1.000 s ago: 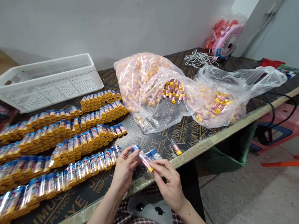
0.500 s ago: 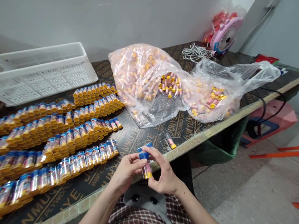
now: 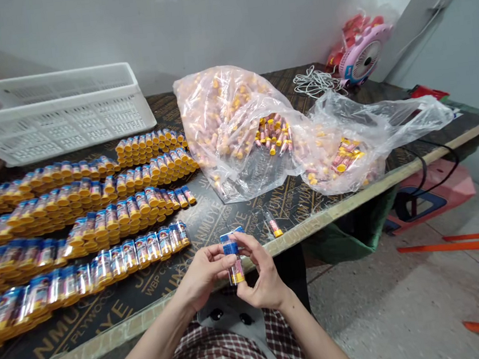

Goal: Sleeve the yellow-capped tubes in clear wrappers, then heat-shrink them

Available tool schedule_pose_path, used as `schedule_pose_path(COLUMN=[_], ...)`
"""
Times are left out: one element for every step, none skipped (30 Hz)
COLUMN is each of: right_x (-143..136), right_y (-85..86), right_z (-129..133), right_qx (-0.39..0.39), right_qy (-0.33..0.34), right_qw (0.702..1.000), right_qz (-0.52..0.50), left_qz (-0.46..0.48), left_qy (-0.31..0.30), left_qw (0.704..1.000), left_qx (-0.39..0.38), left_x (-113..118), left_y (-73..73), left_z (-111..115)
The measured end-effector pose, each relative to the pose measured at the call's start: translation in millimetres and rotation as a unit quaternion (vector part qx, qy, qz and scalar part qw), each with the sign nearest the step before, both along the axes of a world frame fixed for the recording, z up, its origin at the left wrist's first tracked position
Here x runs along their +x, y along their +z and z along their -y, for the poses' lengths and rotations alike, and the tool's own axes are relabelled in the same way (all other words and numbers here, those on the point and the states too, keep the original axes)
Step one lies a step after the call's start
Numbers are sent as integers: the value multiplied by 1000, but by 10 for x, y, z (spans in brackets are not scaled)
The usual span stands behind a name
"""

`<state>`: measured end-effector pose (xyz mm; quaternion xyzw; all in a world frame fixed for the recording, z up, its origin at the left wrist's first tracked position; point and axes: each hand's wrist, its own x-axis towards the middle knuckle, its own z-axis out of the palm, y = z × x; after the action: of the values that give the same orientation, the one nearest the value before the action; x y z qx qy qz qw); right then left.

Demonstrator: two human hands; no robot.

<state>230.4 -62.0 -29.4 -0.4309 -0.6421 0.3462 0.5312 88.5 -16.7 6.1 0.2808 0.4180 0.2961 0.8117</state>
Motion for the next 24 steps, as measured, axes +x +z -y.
schedule_pose_path(right_x=[-3,-5,-7,-10,-12,-14,-18,-23,-30,-40,-50,-60,-66,-67,-60,-44,-19,13,47,79,102,110,100,72], right_y=[-2,-3,-4,-3,-1,2,6,9,12,13,13,12,13,18,29,50,81,120,165,211,254,287,305,305], right_z=[0,-1,-2,-3,-6,-9,-13,-18,-22,-27,-31,-34,-39,-48,-64,-92,-139,-210,-307,-434,-588,-766,-962,-1169], right_qx=[-1,-2,-3,-3,-3,-2,-3,-6,-10,-13,-17,-19,-19,-17,-15,-13,-8,1,15,34,55,73,85,87], right_qy=[-2,-4,-5,-6,-7,-6,-5,-5,-4,-4,-4,-5,-4,0,5,11,15,14,9,-1,-12,-20,-22,-15], right_qw=[1000,1000,1000,1000,1000,1000,1000,1000,1000,1000,1000,1000,1000,1000,1000,1000,999,998,997,996,994,991,988,983], right_qz=[1,1,1,-1,-3,-6,-7,-7,-7,-6,-4,-3,-1,3,11,25,42,60,75,88,96,108,129,159], left_qz=[-1,-2,-3,-4,-5,-6,-6,-6,-4,-2,1,3,5,8,14,21,25,18,-9,-57,-128,-209,-291,-363], left_qy=[1,4,7,10,12,14,16,17,18,19,21,23,27,30,33,35,38,44,52,56,54,38,9,-31], left_qw=[1000,1000,1000,1000,1000,1000,1000,1000,1000,1000,1000,1000,1000,999,999,999,999,998,996,989,971,941,901,857], left_qx=[-2,-3,-5,-6,-8,-10,-11,-12,-13,-13,-13,-13,-14,-14,-12,-6,6,29,70,126,193,261,321,364], left_x=[1,2,3,4,5,6,5,3,-1,-7,-15,-24,-33,-42,-48,-51,-49,-43,-32,-16,2,22,44,65], left_y=[-1,-2,-5,-9,-13,-17,-21,-23,-26,-27,-28,-31,-36,-46,-63,-86,-116,-152,-193,-237,-281,-324,-364,-400], left_z=[0,0,-1,-2,-3,-4,-5,-6,-7,-7,-8,-9,-12,-18,-30,-48,-76,-114,-162,-218,-277,-335,-388,-431])
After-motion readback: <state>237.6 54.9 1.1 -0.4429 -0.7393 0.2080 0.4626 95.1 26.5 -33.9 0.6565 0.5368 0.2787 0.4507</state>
